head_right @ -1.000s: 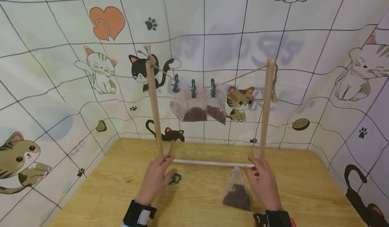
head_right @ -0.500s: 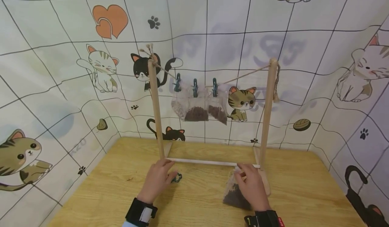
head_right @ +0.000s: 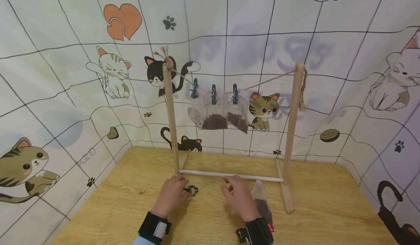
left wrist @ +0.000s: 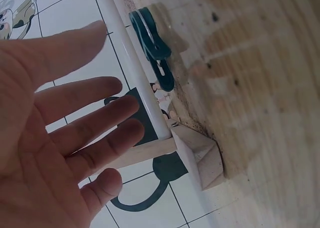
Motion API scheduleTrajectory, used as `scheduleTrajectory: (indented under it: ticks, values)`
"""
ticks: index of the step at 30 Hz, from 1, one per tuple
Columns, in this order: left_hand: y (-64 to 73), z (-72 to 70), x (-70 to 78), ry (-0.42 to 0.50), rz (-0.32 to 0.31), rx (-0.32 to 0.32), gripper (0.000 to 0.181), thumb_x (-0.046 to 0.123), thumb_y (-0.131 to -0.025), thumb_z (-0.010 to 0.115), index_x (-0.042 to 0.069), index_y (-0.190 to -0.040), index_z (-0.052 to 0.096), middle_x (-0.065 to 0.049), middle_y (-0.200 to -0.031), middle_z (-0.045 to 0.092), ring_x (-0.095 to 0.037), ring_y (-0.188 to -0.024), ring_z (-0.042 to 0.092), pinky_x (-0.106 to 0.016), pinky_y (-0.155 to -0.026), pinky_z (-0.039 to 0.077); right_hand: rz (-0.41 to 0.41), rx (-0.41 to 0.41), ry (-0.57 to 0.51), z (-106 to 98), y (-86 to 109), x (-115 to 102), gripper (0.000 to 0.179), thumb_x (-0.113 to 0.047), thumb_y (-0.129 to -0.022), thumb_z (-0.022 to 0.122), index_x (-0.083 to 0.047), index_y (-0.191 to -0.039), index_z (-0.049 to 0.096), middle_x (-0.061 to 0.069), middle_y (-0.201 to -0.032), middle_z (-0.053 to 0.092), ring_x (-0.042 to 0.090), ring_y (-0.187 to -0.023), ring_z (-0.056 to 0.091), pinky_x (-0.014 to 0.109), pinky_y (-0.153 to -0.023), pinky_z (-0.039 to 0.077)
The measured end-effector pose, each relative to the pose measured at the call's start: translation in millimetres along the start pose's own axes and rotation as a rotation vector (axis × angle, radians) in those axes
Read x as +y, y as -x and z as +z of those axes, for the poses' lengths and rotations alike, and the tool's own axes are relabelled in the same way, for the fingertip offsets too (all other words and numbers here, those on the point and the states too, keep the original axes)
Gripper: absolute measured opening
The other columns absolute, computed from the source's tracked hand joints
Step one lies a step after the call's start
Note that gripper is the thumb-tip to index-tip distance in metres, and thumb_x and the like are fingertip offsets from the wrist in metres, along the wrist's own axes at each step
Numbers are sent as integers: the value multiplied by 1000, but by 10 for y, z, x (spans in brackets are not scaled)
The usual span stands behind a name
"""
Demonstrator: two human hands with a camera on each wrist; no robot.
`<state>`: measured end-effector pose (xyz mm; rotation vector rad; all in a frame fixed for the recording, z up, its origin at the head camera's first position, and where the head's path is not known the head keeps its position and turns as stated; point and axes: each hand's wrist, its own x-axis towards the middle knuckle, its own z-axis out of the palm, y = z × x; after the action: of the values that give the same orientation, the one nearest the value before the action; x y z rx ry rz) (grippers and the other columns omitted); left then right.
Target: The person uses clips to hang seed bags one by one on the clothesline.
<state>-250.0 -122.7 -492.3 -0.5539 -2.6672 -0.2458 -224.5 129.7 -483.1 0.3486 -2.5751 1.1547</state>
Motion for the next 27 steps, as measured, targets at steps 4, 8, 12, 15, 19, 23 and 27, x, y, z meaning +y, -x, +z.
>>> scheduleTrajectory:
  ticks: [4,8,12,15,19,23,27]
  values:
    - [12,-2,2,-13,-14,-48,25,27,-65,77,13,-84,68,1,-85,58,-15,-74,49,-29,-63,38,-32,-43,-53,164,-35,-100,25,-24,-88,61,-15,-111,64,6,-105,64,10,-78,58,24,-67,48]
    - [30,2,9,-30,-22,-75,26,28,-65,79,13,-83,67,1,-83,57,-15,-73,48,-29,-64,38,-55,-112,-100,307,-52,-137,29,-28,-89,59,-11,-112,63,11,-106,64,14,-77,59,24,-64,47]
    - [49,13,19,-74,-22,-86,27,29,-63,80,14,-82,68,1,-81,56,-15,-72,48,-29,-64,39,-54,-175,-140,419,-45,-134,33,-29,-90,58,-7,-115,62,12,-107,63,13,-76,59,23,-60,47]
    - [48,22,37,-87,-27,-95,24,27,-64,80,14,-81,69,1,-79,55,-15,-71,49,-29,-65,39,-57,-199,-162,463,-39,-130,36,-31,-90,58,-5,-115,61,12,-108,63,10,-76,59,24,-61,48]
    - [56,18,60,-93,-27,-105,19,22,-64,78,14,-77,67,2,-75,53,-16,-70,49,-30,-65,40,-47,-228,-179,488,-32,-138,37,-32,-91,57,-6,-115,61,12,-110,62,10,-76,59,25,-64,48]
    - [55,22,72,-103,-28,-106,18,20,-62,79,14,-72,65,2,-72,52,-16,-67,48,-31,-64,40,-42,-248,-191,496,-31,-146,36,-30,-91,57,-6,-116,61,14,-111,62,12,-77,60,25,-64,48]
    - [47,21,74,-121,-18,-85,17,17,-61,78,14,-70,64,2,-68,53,-15,-65,48,-30,-62,41,-37,-260,-197,490,-41,-154,36,-32,-91,56,-6,-116,61,14,-112,62,13,-78,61,25,-64,48]
